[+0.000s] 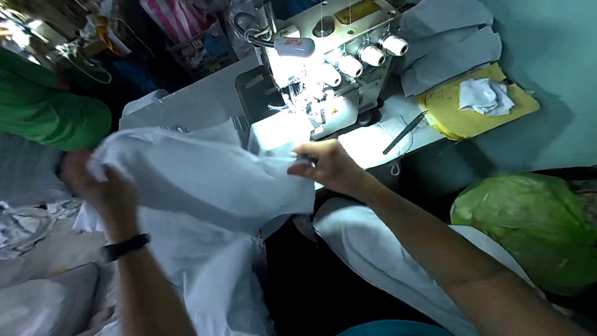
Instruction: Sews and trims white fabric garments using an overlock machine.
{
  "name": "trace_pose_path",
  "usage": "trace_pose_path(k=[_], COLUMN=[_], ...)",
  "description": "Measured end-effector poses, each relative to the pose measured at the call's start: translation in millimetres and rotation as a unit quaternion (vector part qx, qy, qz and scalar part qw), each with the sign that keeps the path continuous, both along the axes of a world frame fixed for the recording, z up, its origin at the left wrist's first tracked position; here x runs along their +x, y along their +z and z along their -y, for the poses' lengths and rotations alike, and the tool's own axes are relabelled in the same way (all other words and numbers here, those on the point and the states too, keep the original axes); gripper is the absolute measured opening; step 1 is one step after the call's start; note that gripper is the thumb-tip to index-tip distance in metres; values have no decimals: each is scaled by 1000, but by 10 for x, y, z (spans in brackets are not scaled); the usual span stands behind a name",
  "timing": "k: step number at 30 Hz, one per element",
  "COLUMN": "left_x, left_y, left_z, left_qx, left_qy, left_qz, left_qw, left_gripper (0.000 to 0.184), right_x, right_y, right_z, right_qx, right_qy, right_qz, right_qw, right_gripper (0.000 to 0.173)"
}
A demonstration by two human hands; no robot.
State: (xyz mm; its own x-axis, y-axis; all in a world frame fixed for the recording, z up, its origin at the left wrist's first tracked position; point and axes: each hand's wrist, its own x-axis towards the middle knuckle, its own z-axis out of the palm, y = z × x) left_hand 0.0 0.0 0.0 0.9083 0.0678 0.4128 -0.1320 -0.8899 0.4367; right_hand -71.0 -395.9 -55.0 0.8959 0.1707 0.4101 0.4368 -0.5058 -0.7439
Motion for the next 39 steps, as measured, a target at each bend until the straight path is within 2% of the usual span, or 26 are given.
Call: trace_pose_path(k=[1, 3, 4, 5, 6, 7, 9, 10, 11, 12, 14, 15, 16, 19, 22, 25, 28, 30, 32, 33, 34, 35, 37, 38, 39], left_x=[28, 120, 178, 205, 210, 193, 142, 129, 126, 140, 205, 230, 252, 248, 31, -259, -484, -584, -615, -620, -623, -631, -647, -658, -671], left_y=[-289, -997, -1283, -1409, -1438, -1430, -1417, -1415, -1407, -1382, -1307, -1289, -1281, -1291, -1212, -1051, -1117, -1222, -1276, -1289, -1296, -1298, -1289, -1273, -1245], left_z=[240, 568, 630, 652, 654, 647, 632, 624, 628, 649, 737, 762, 773, 723, 650, 871, 1183, 1244, 1192, 1156, 1127, 1112, 1115, 1129, 1153], left_qx=[-11, 13, 37, 63, 79, 83, 84, 87, 91, 90, 78, 81, 84, 80, 25, -17, -9, 64, 143, 165, 173, 173, 173, 177, 178], left_qy=[-4, 26, 42, 51, 57, 57, 48, 46, 48, 53, 75, 84, 89, 77, 3, -139, -322, -361, -353, -349, -350, -354, -367, -374, -384], left_qz=[-19, -76, -92, -107, -114, -117, -103, -96, -96, -106, -138, -149, -150, -151, -121, -86, -73, -73, -54, -46, -44, -46, -46, -43, -45], left_qw=[1000, 997, 994, 991, 989, 988, 990, 991, 990, 989, 984, 982, 981, 982, 992, 986, 944, 927, 923, 922, 920, 918, 913, 909, 905], left_gripper=[59, 63, 62, 61, 58, 56, 55, 55, 54, 53, 49, 48, 48, 50, 50, 41, 33, 38, 33, 27, 22, 16, 9, 7, 6], right_x=[0, 27, 49, 63, 69, 60, -1, -56, -144, -243, -318, -319, -325, -396, -460, -428, -335, -321, -365, -410, -460, -481, -400, -359, -344], right_y=[-10, -27, -72, -136, -179, -190, -156, -131, -83, -29, 7, -47, -99, -212, -458, -835, -1158, -1225, -1158, -1114, -1081, -1053, -1005, -994, -954], right_z=[-84, -298, -386, -424, -400, -311, 13, 205, 404, 578, 692, 683, 672, 569, 200, -211, -426, -371, -132, 25, 181, 340, 537, 564, 604], right_qx=[-122, -328, -390, -419, -424, -400, -270, -216, -218, -259, -363, -391, -398, -340, -290, -296, -310, -242, -95, -19, 35, 27, -172, -236, -233], right_qy=[11, 43, 58, 71, 85, 106, 144, 148, 143, 134, 123, 121, 123, 171, 227, 173, 95, 114, 223, 289, 337, 358, 307, 262, 236], right_qz=[-46, -185, -237, -264, -268, -241, -126, -67, -63, -121, -329, -392, -420, -420, -404, -425, -421, -395, -347, -334, -359, -411, -487, -506, -493], right_qw=[991, 925, 888, 866, 861, 878, 944, 963, 963, 949, 863, 824, 806, 824, 837, 838, 847, 879, 906, 897, 870, 838, 799, 787, 804], right_gripper=[22, 22, 21, 19, 17, 13, 12, 12, 13, 16, 24, 28, 32, 34, 38, 49, 32, 31, 28, 25, 22, 22, 32, 36, 34])
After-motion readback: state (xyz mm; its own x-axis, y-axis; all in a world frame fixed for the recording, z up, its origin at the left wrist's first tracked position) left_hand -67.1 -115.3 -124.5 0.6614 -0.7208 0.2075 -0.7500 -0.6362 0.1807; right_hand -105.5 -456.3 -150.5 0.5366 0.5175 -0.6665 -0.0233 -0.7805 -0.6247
